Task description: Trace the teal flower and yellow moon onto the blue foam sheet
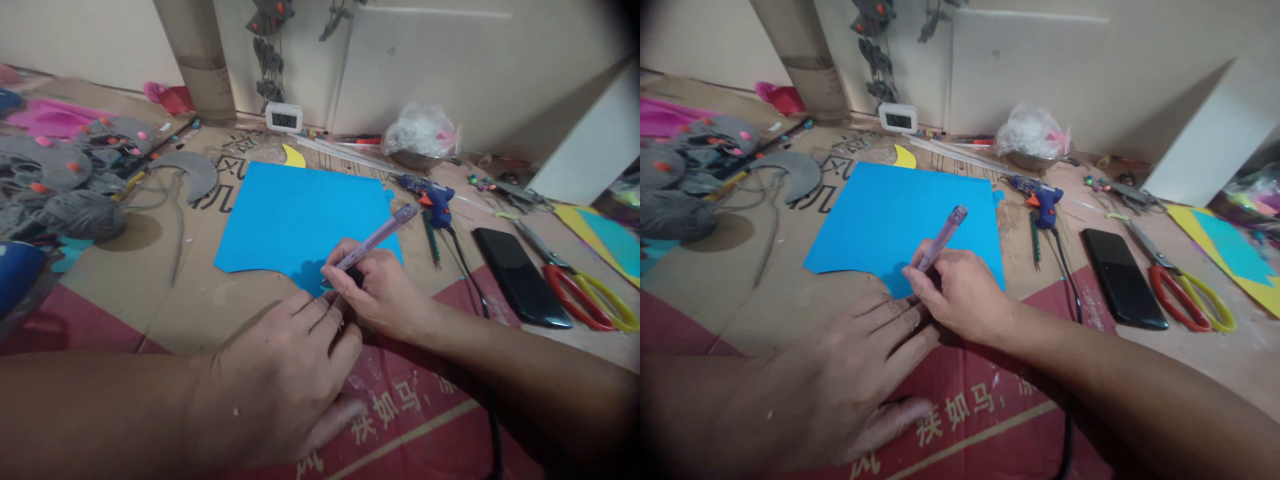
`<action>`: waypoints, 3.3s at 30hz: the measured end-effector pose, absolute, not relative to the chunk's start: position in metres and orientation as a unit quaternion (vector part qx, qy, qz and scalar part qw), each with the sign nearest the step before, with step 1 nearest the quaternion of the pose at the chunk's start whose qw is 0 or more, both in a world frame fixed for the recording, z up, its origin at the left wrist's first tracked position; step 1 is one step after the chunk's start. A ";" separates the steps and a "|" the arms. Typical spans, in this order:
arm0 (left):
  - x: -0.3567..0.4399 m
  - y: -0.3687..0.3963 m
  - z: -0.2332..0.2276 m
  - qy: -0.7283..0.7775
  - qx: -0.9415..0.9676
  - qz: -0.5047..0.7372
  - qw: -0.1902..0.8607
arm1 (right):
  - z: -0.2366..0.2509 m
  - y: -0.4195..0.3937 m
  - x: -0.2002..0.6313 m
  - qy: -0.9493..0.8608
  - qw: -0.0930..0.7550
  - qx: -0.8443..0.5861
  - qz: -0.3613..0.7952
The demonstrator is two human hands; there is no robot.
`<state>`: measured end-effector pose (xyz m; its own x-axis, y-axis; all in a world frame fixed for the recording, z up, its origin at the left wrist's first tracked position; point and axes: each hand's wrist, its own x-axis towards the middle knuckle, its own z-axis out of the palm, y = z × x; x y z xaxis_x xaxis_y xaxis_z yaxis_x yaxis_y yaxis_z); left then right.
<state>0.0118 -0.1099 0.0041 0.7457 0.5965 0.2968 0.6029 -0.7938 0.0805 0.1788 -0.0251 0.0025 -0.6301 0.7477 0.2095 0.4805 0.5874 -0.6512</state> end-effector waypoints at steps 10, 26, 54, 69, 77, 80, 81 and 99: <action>0.012 -0.110 0.005 -0.317 -0.934 -0.162 0.014 | 0.002 -0.026 0.179 -0.862 0.247 -0.338 0.284; 0.012 -0.110 0.004 -0.313 -0.935 -0.167 0.014 | 0.005 -0.026 0.179 -0.860 0.218 -0.364 0.282; 0.011 -0.110 0.000 -0.314 -0.936 -0.160 0.016 | 0.005 -0.039 0.206 -0.847 0.313 -0.331 0.274; 0.006 -0.101 0.008 -0.335 -0.918 -0.208 -0.040 | 0.003 -0.047 0.210 -0.884 0.276 -0.327 0.187; -0.010 -0.048 0.011 -0.493 -0.823 -0.245 -0.139 | -0.002 -0.045 0.211 -0.869 0.283 -0.332 0.232; -0.009 -0.036 0.015 -0.523 -0.807 -0.207 -0.179 | -0.003 -0.044 0.212 -0.867 0.284 -0.334 0.236; -0.008 -0.034 0.017 -0.524 -0.808 -0.193 -0.188 | -0.003 -0.044 0.212 -0.868 0.285 -0.334 0.234; -0.001 -0.003 0.019 -0.501 -0.831 -0.063 -0.235 | -0.001 -0.044 0.211 -0.866 0.295 -0.330 0.231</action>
